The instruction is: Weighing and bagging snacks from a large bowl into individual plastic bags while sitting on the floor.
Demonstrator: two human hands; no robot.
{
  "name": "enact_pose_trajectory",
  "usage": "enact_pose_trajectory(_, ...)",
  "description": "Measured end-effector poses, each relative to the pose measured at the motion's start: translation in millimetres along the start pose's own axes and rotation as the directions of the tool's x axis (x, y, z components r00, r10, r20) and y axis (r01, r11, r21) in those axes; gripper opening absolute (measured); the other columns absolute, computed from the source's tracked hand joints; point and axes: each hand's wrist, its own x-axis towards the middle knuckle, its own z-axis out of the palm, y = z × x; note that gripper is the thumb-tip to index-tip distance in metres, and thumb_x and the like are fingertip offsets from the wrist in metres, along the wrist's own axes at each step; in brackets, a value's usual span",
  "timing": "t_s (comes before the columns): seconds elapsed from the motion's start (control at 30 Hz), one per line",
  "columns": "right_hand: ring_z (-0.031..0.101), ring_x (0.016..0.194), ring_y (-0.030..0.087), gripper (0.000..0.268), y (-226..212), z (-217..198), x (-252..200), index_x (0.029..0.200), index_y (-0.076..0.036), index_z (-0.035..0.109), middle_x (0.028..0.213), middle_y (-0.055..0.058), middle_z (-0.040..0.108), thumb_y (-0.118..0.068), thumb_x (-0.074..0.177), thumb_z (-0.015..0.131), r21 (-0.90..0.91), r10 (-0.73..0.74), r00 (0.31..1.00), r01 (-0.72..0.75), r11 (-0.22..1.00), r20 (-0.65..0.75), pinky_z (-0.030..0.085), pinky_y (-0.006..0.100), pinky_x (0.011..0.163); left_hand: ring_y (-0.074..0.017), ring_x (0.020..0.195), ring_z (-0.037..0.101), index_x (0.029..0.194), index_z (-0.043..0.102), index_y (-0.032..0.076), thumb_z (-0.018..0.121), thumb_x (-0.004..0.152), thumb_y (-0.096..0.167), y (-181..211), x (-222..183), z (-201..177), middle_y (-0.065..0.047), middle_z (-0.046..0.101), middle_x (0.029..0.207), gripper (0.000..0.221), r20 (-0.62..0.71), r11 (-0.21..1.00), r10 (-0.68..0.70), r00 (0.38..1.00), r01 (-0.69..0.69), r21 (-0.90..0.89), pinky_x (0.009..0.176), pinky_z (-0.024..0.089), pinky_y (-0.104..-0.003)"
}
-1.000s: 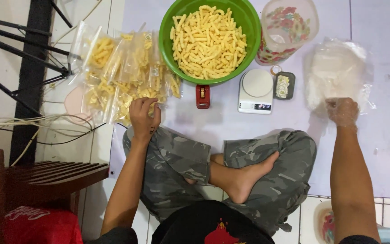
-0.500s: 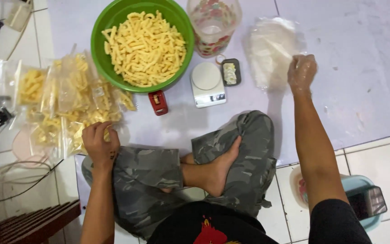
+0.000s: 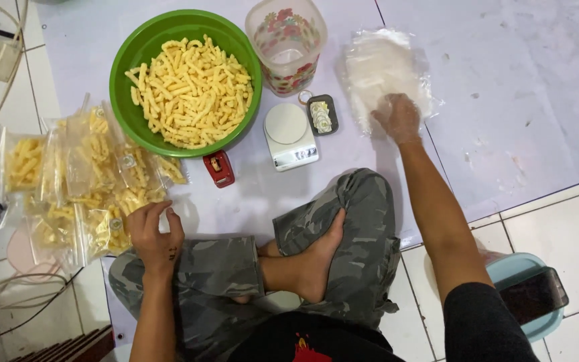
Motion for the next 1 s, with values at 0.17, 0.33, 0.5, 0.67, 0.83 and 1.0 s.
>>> enact_pose_trajectory(0.17,0.067,0.108,0.043,0.07,-40,-2,2,0.123,0.002,0.068,0.11,0.022,0.066,-0.055,0.086,0.085,-0.055,0.091,0.994,-0.088,0.995,0.059,0.055,0.054,0.093,-0.0318,0.086,0.062,0.106,0.076,0.007,0.073,0.09,-0.007,14,4,0,-0.01,0.063,0.094,0.021,0.02,0.999,-0.026,0.999,0.027,-0.029,0.081,0.052,-0.042)
enact_pose_trajectory(0.33,0.07,0.094,0.038,0.06,-23,31,16,0.109,-0.004,0.076,0.094,0.016,0.067,-0.057,0.082,0.087,-0.189,0.078,0.997,-0.08,0.979,-0.021,0.059,0.05,0.082,-0.0329,0.087,0.063,0.107,0.075,0.007,0.072,0.091,-0.007,19,4,-1,-0.011,0.063,0.094,0.022,0.026,0.998,-0.041,0.999,0.042,-0.042,0.081,0.052,-0.043)
enact_pose_trajectory(0.5,0.072,0.094,0.042,0.04,-29,24,18,0.105,-0.004,0.078,0.093,0.02,0.071,-0.041,0.091,0.079,-0.06,0.131,0.991,-0.13,0.99,0.01,0.059,0.051,0.081,-0.0319,0.091,0.063,0.108,0.075,0.009,0.072,0.092,-0.006,18,-1,1,-0.008,0.062,0.096,0.023,0.016,0.997,-0.053,0.998,0.054,-0.056,0.081,0.052,-0.043)
enact_pose_trajectory(0.67,0.072,0.102,0.041,0.041,-14,31,27,0.108,-0.011,0.078,0.102,0.017,0.076,-0.046,0.088,0.077,0.012,0.208,0.973,-0.21,0.978,0.098,0.058,0.052,0.085,-0.0312,0.091,0.063,0.107,0.076,0.009,0.073,0.092,-0.006,20,-2,0,-0.008,0.063,0.095,0.022,0.006,0.995,-0.067,0.998,0.067,-0.07,0.082,0.053,-0.043)
enact_pose_trajectory(0.83,0.067,0.112,0.043,0.034,-24,8,16,0.111,-0.011,0.077,0.111,0.018,0.075,-0.031,0.084,0.083,0.166,0.262,0.95,-0.289,0.943,0.168,0.055,0.054,0.093,-0.0317,0.089,0.062,0.105,0.075,0.007,0.072,0.091,-0.007,30,3,1,-0.008,0.061,0.093,0.021,0.023,0.991,-0.073,0.997,0.075,-0.108,0.082,0.052,-0.043)
enact_pose_trajectory(1.0,0.05,0.138,0.039,0.019,-29,12,17,0.098,-0.016,0.079,0.151,0.011,0.054,-0.024,0.082,0.085,0.212,0.379,0.9,-0.422,0.882,0.215,0.045,0.052,0.111,-0.0292,0.086,0.063,0.104,0.076,0.008,0.072,0.089,-0.007,51,14,9,-0.008,0.063,0.092,0.021,0.029,0.983,-0.079,0.996,0.083,-0.161,0.082,0.051,-0.042)
